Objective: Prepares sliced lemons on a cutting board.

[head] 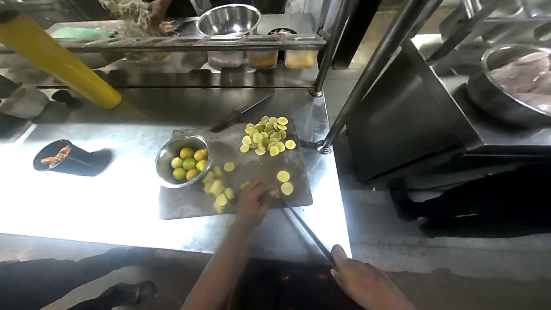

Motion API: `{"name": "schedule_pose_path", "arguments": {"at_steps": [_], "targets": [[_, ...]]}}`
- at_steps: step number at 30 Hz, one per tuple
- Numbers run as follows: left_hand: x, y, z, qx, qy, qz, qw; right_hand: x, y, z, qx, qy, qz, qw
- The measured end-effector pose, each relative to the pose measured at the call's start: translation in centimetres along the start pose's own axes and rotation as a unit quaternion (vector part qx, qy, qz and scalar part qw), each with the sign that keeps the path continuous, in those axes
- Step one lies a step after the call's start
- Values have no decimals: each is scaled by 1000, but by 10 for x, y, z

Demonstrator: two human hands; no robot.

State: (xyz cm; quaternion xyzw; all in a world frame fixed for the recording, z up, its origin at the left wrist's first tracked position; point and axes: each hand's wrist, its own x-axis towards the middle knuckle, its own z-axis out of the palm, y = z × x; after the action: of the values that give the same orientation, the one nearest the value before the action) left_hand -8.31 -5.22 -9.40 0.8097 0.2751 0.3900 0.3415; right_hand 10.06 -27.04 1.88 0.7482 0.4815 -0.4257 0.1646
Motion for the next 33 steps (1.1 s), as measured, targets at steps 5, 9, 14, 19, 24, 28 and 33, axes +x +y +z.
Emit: {"name": "schedule_pose_path", "arguments": {"at_steps": [5, 9, 14, 19, 24, 28, 33], "targets": [[-3, 1, 6, 13, 17, -18, 1000, 8, 18, 6, 41, 58, -76, 995], [-6, 3, 7, 21, 27, -12, 999, 9, 6, 3, 39, 97, -65, 992], [-8, 1, 8, 27, 46, -12, 998, 13, -9, -5, 3, 101, -56, 993], [-8, 2, 8, 58, 49, -3, 997, 14, -16, -8, -11, 148, -74, 986], [-8, 1, 9, 97, 46, 31, 994, 14, -19, -12, -51, 178, -92, 978], [-9, -2, 11, 137, 52, 45, 988, 10, -23, -26, -73, 134, -75, 985], [-11, -3, 16, 155, 76, 63, 983, 21, -35, -39, -74, 126, -78, 986]]}}
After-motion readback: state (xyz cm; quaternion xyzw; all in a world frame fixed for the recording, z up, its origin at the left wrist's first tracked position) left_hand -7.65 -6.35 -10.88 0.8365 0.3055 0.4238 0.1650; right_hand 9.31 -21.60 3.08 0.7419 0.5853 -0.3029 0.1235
